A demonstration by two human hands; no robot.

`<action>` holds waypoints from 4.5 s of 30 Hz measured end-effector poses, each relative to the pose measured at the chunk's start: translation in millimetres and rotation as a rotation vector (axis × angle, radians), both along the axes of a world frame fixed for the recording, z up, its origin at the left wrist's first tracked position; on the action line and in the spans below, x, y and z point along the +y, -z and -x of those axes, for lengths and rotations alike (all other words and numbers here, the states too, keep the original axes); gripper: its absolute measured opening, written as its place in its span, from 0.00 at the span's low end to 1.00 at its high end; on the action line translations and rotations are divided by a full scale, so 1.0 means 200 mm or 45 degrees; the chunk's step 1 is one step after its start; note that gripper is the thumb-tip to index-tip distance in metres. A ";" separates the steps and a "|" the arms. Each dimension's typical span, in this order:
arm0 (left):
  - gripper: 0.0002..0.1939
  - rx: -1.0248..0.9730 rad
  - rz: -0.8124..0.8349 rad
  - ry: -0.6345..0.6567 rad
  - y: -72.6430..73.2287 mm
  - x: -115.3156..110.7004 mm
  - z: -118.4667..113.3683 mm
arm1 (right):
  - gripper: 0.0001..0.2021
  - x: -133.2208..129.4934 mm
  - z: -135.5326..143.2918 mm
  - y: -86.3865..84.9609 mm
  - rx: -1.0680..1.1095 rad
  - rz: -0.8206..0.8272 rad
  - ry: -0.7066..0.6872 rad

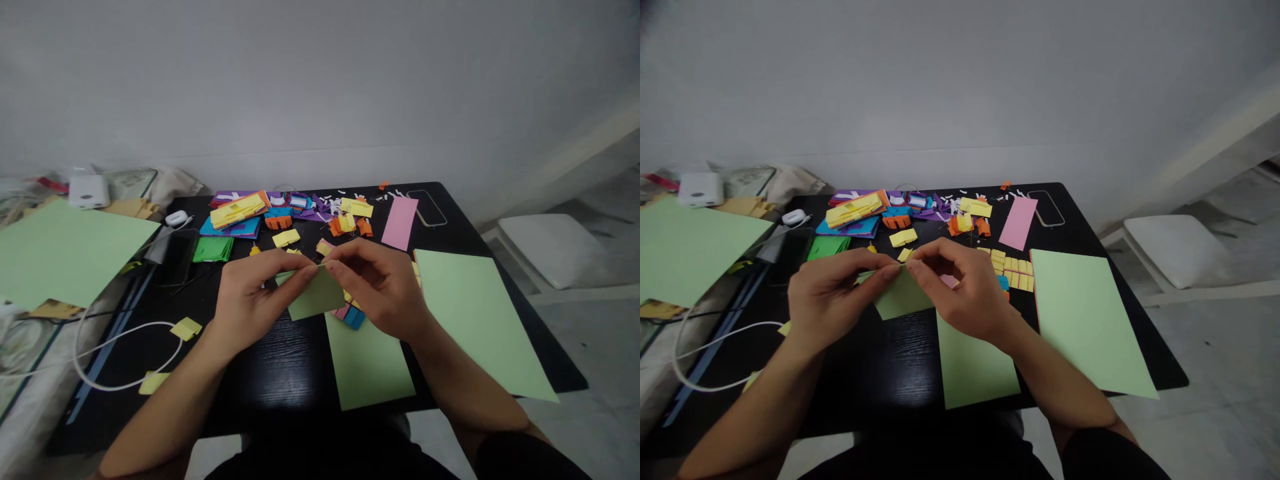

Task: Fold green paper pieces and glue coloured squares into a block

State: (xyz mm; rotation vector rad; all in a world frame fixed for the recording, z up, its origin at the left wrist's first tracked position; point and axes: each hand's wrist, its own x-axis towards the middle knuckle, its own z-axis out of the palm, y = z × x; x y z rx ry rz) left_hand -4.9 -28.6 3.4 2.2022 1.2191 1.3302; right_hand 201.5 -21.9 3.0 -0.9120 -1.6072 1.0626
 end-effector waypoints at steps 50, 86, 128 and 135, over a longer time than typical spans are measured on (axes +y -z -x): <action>0.02 -0.157 0.092 -0.037 0.01 -0.01 0.04 | 0.04 -0.02 0.00 0.01 -0.051 -0.142 0.160; 0.04 0.047 -0.017 0.106 -0.01 0.01 0.02 | 0.01 0.00 0.03 0.02 0.093 -0.066 0.119; 0.01 -0.340 0.149 -0.086 0.02 0.00 0.02 | 0.02 0.01 0.01 0.03 -0.121 -0.156 0.098; 0.01 -0.348 0.133 -0.053 0.04 0.00 0.01 | 0.01 0.00 0.00 0.01 -0.127 -0.214 0.107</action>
